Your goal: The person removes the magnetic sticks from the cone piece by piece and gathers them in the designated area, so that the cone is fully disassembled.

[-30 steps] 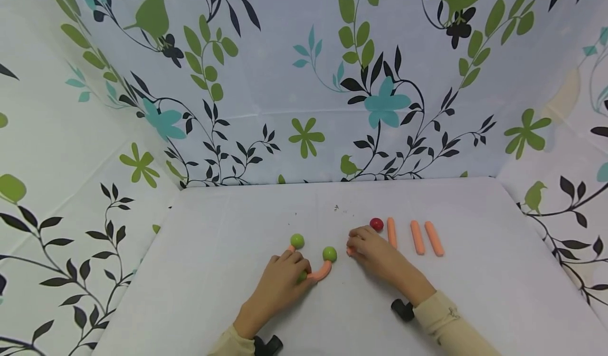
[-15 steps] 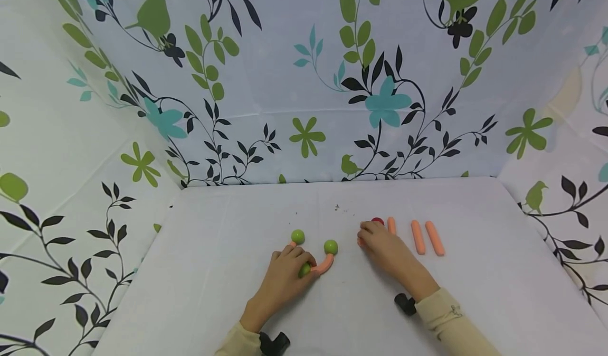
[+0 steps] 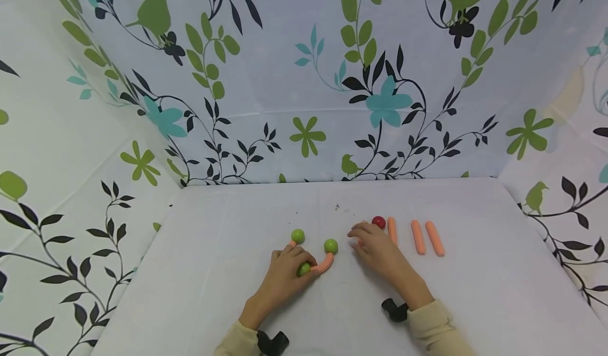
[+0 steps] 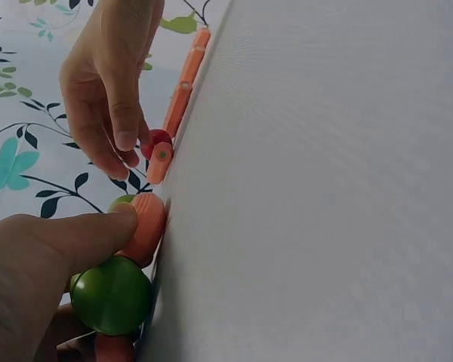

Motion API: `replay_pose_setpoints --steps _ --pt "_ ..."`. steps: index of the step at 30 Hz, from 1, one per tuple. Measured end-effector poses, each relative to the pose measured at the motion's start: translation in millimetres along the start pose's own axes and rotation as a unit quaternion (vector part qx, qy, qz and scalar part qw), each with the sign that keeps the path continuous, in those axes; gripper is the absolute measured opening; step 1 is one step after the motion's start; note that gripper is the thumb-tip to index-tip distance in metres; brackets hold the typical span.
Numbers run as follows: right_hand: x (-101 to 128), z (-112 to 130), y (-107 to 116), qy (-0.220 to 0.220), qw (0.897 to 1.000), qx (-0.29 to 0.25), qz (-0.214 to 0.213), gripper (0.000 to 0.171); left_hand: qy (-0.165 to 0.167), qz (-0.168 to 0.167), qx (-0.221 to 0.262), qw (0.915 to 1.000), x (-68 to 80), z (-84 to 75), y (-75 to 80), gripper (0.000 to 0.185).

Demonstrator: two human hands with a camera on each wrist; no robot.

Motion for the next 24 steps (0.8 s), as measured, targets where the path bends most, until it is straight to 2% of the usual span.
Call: replay_pose_setpoints --steps 5,10,14,18,24 --pt "0.3 3.7 -15.0 -0.049 0.995 -0.084 0.003 0.034 -0.008 0.003 0.025 0.9997 -0.8 4.1 -2.9 0.022" --pt "-5.3 15.9 -30.1 -0.072 0.987 -0.14 0.018 0.036 -0.016 -0.004 0.042 0.999 -1.7 8.2 -5.5 0.019" --pt "-10.0 25.1 -37.6 -0.093 0.984 -0.151 0.023 0.036 -0.026 -0.014 0.054 0.9981 -2.4 10.9 -6.9 0.017" --pt "-8.2 26.7 -41.1 -0.11 0.984 -0.137 0.008 0.033 -0.035 -0.011 0.07 0.9969 -2.5 10.9 -8.6 0.018" --pt "-7.6 26.8 -48.2 -0.102 0.987 -0.122 0.001 0.033 -0.04 -0.023 0.061 0.9971 -1.7 10.6 -4.9 0.017"
Point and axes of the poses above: each hand's wrist, its own x-axis away from the middle knuckle, its own y-axis out of the back of the hand, z = x × y, the point moved 6 cm from there along -x, towards the middle knuckle
